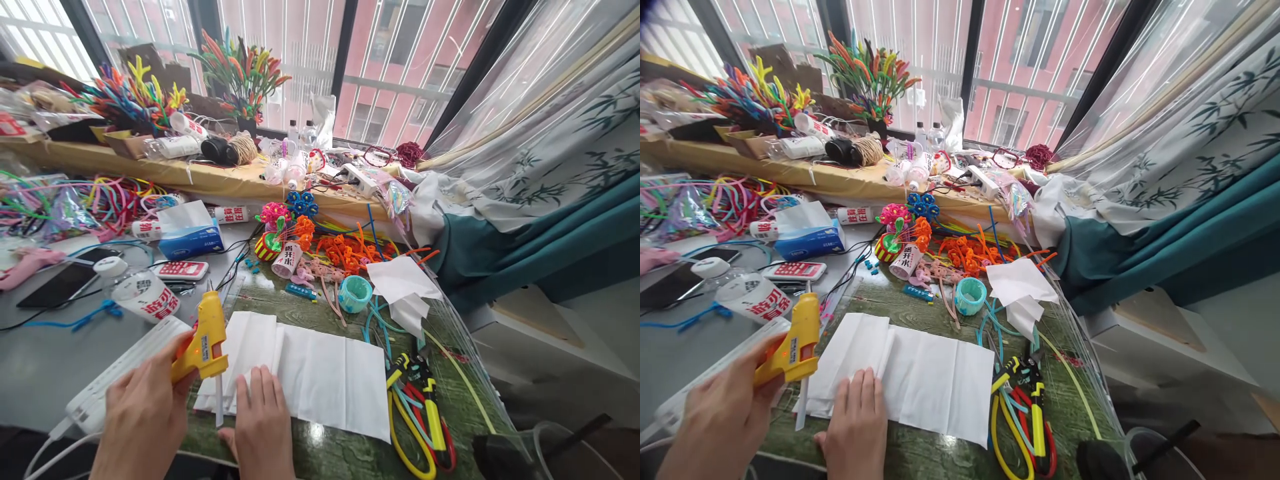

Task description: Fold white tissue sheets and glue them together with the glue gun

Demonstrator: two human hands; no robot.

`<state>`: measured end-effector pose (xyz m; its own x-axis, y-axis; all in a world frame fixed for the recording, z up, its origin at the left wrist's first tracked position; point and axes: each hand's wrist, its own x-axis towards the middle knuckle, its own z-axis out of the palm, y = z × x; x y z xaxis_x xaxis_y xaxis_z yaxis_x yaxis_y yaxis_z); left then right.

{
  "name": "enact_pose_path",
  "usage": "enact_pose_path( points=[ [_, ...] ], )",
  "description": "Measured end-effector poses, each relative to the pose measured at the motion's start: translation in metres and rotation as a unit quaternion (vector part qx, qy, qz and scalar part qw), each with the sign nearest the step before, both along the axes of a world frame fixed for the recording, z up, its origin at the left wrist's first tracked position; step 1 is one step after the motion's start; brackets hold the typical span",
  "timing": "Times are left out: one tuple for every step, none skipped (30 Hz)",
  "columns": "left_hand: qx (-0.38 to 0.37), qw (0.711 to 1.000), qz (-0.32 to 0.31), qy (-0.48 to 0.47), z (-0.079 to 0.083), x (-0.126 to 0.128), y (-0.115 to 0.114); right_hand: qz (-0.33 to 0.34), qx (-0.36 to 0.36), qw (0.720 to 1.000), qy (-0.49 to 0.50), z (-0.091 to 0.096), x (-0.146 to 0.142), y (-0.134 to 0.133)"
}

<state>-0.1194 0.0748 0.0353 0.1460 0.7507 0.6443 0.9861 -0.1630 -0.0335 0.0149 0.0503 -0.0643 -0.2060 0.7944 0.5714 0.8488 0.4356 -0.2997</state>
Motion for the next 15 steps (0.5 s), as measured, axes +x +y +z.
enact_pose_path(
  points=[
    [0.001, 1.0, 0.004, 0.008, 0.001, -0.003, 0.0, 0.003, 0.025, 1.0, -0.008, 0.001, -0.001, 0.004],
    [0.004, 1.0, 0.011, 0.012, 0.001, -0.006, 0.001, 0.003, 0.047, 0.999, -0.017, 0.004, -0.002, 0.007],
    [0.006, 1.0, 0.019, 0.015, 0.001, -0.008, 0.001, 0.002, 0.061, 0.998, -0.025, 0.007, -0.002, 0.009],
    [0.008, 0.999, 0.028, 0.016, 0.001, -0.01, 0.001, -0.002, 0.068, 0.997, -0.031, 0.01, -0.003, 0.011],
    [0.01, 0.999, 0.034, 0.015, 0.0, -0.01, 0.0, -0.005, 0.071, 0.997, -0.033, 0.013, -0.003, 0.013],
    [0.012, 0.999, 0.04, 0.012, -0.001, -0.011, 0.0, -0.009, 0.071, 0.997, -0.033, 0.016, -0.004, 0.014],
    [0.012, 0.999, 0.042, 0.009, -0.002, -0.011, -0.001, -0.012, 0.071, 0.997, -0.028, 0.018, -0.004, 0.015],
    [0.012, 0.999, 0.043, 0.006, -0.002, -0.011, -0.002, -0.015, 0.072, 0.997, -0.021, 0.02, -0.003, 0.015],
    [0.012, 0.999, 0.044, 0.002, -0.003, -0.012, -0.003, -0.019, 0.073, 0.997, -0.009, 0.022, -0.001, 0.015],
    [0.015, 0.999, 0.047, -0.002, -0.004, -0.012, -0.004, -0.024, 0.071, 0.997, 0.005, 0.023, 0.002, 0.015],
    [0.017, 0.999, 0.048, -0.008, -0.005, -0.012, -0.004, -0.03, 0.07, 0.997, 0.017, 0.024, 0.006, 0.013],
    [0.02, 0.998, 0.049, -0.015, -0.006, -0.013, -0.005, -0.033, 0.058, 0.997, 0.039, 0.025, 0.01, 0.011],
    [0.023, 0.998, 0.05, -0.022, -0.007, -0.013, -0.005, -0.033, 0.032, 0.996, 0.082, 0.026, 0.014, 0.008],
    [0.025, 0.998, 0.049, -0.032, -0.007, -0.013, -0.005, -0.033, -0.01, 0.988, 0.148, 0.026, 0.018, 0.004],
    [0.025, 0.998, 0.046, -0.043, -0.007, -0.013, -0.005, -0.036, -0.065, 0.969, 0.237, 0.025, 0.02, -0.001]
  ],
)
